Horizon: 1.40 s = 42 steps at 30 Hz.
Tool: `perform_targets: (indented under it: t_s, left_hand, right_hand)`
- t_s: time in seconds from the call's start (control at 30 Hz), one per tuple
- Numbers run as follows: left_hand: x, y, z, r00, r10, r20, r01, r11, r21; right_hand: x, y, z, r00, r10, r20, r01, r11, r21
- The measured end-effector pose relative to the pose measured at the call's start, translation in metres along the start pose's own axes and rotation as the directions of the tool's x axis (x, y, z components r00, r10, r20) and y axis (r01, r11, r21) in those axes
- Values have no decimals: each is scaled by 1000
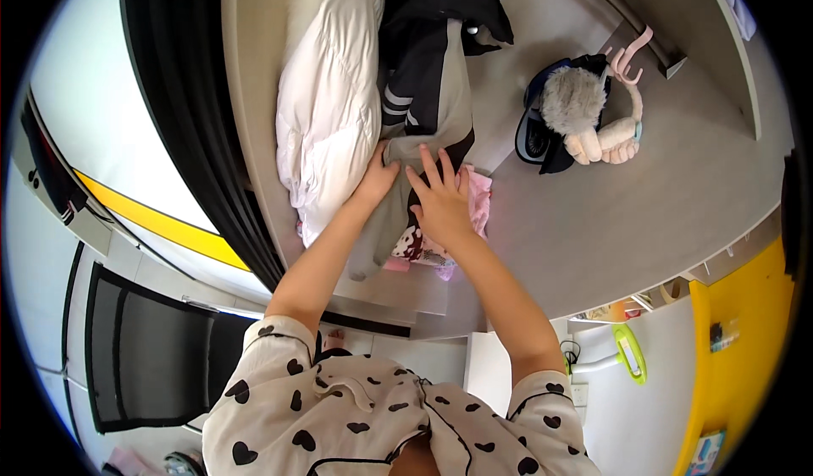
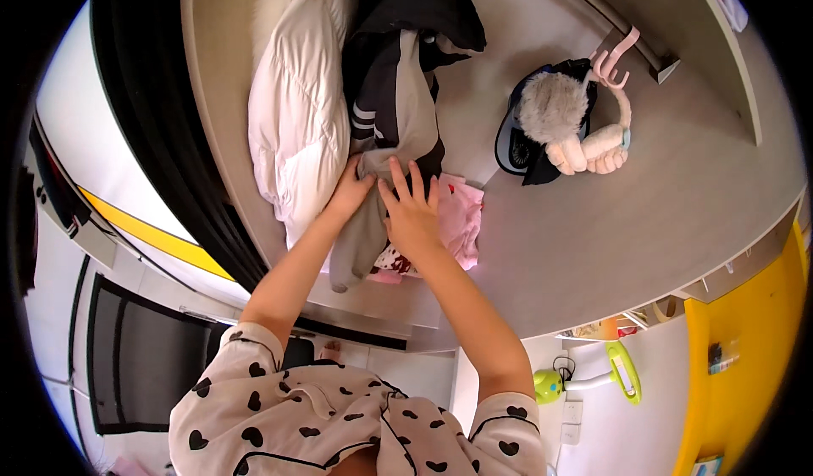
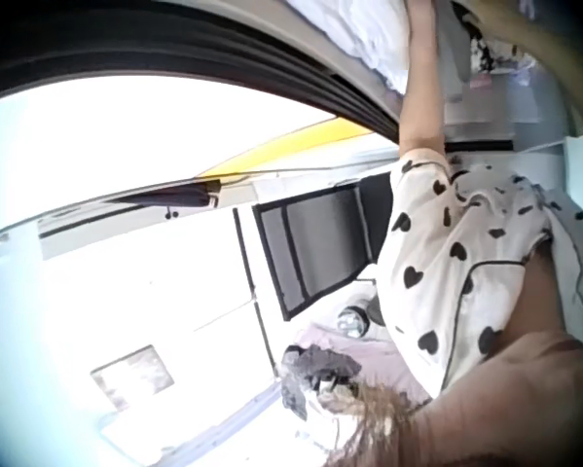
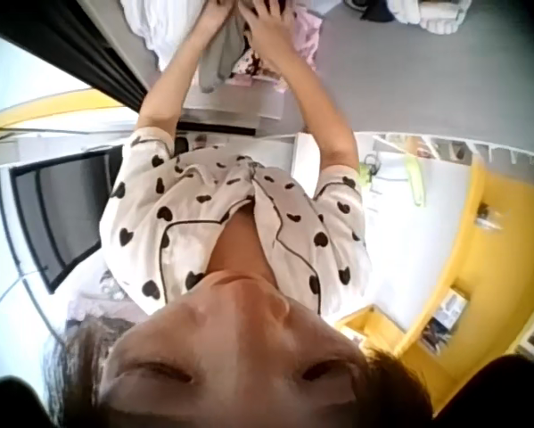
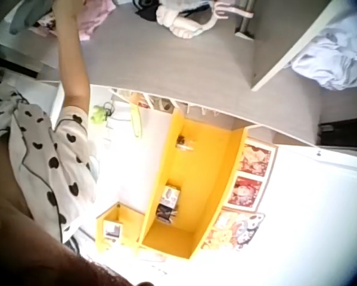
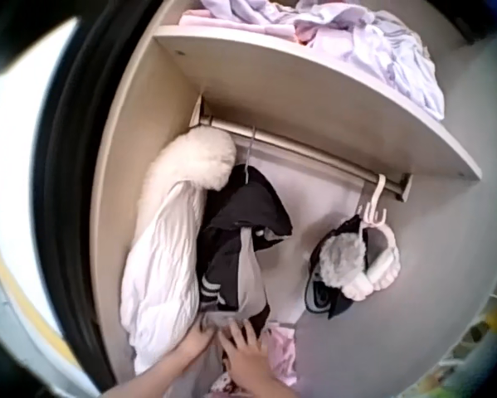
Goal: The person takes jackets on hangers from a bed, hangs them into a wardrobe one by one, arranges the clothes, and slides the wardrobe door closed.
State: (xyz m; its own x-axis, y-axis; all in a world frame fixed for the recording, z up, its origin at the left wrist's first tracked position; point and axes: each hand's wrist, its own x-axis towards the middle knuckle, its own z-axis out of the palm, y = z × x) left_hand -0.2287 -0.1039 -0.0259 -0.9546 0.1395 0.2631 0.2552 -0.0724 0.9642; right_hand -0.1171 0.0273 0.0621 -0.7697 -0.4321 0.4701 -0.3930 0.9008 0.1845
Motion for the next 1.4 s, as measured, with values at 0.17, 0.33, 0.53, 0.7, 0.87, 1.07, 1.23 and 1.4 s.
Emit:
perform_targets:
  t_s: [0.17, 0.33, 0.53, 0.7, 0.87, 1.07, 1.23, 1.4]
  left_hand:
    - [-110, 5, 47, 842, 485, -238, -305, 790, 532]
    - [-111, -33, 41, 841, 452, -296, -190, 761, 621]
    - [-65, -36, 46, 929, 322, -183, -221, 879, 423]
    - [-26, -46, 23, 818, 533, -216, -366, 773, 519]
    - [10, -33, 39, 878, 461, -132, -309, 755, 578]
    - [23, -96, 25, 970, -169, -176, 222, 911, 349]
    - [-34, -106, 21, 964, 264, -34, -241, 922, 304]
    - [-83, -67, 31, 956, 259, -138, -200, 918, 341]
  right_hand:
    - [-3, 13, 21, 994, 110, 5, -110, 994, -17]
    - [13, 7, 17, 764, 341, -548, -141, 916, 375]
    - [6, 44, 18, 808, 570, 150, -368, 288, 884]
    - [-6, 15, -8, 716, 669, 198, -594, 436, 676]
    - [-30, 5, 9, 770, 605, 202, -520, 411, 749]
    - [-23, -9, 27, 823, 563, -76, -424, 697, 579]
    - [-32, 17, 70, 787, 601, -140, -364, 636, 681]
    - [-20, 5, 72, 752, 658, 41, -389, 393, 833]
